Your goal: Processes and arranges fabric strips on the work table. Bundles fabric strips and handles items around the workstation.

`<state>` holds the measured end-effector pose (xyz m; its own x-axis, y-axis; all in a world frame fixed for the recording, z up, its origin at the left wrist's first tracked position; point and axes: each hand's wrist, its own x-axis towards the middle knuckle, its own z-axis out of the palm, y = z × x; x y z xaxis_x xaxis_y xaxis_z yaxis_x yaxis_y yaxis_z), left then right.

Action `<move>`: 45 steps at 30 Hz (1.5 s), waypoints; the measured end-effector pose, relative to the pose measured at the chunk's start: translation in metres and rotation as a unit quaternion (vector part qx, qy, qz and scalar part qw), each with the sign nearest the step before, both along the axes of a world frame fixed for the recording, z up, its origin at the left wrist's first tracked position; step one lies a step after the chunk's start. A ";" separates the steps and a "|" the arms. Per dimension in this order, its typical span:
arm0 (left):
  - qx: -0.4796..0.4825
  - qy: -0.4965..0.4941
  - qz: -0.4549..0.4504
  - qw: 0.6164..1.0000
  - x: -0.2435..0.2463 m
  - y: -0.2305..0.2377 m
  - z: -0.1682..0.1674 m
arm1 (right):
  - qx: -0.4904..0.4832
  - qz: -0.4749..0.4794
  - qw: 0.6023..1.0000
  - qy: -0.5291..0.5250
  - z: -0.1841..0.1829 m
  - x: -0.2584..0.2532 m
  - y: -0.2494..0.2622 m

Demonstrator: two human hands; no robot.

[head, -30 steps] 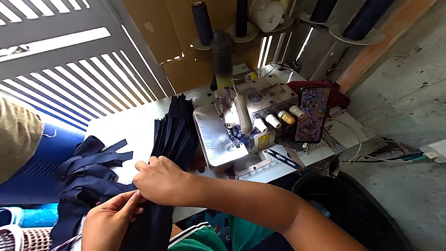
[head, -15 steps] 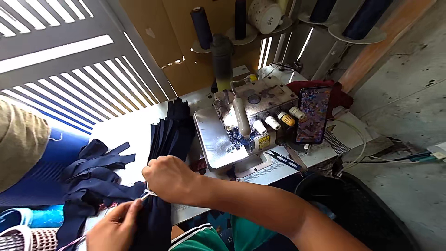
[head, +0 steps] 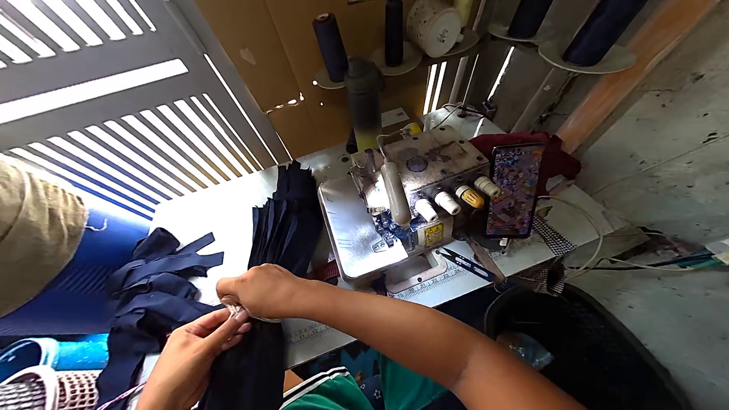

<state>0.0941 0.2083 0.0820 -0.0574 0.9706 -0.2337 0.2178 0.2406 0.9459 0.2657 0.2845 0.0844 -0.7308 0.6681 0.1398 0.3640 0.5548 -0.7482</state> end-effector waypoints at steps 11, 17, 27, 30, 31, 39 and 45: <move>0.364 0.470 0.090 0.799 0.023 0.001 -0.034 | -0.043 -0.074 0.994 -0.064 0.000 -0.013 0.007; 0.413 0.459 0.114 0.779 0.024 -0.004 -0.050 | -0.035 -0.051 0.995 -0.079 -0.006 -0.015 0.024; 0.027 0.108 0.095 0.989 0.004 -0.002 -0.018 | -0.034 -0.034 0.998 0.031 -0.023 -0.001 0.002; -0.071 -0.131 0.053 0.987 0.000 -0.002 -0.001 | 0.005 -0.019 0.997 0.069 -0.037 0.010 -0.008; -0.077 -0.166 0.052 0.982 0.000 -0.003 0.000 | 0.014 -0.025 0.996 0.082 -0.040 0.011 -0.010; -0.026 -0.152 0.075 0.985 0.002 -0.005 -0.008 | 0.060 -0.069 0.991 0.098 -0.045 0.003 -0.016; -0.008 -0.089 0.084 0.992 0.007 -0.003 -0.011 | 0.018 -0.047 0.999 0.016 -0.024 0.006 -0.016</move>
<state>0.1007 0.2058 0.0713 -0.1749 0.9469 -0.2696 0.0030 0.2744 0.9616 0.2718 0.2685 0.0602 -0.6596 0.7278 0.1877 0.3921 0.5462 -0.7402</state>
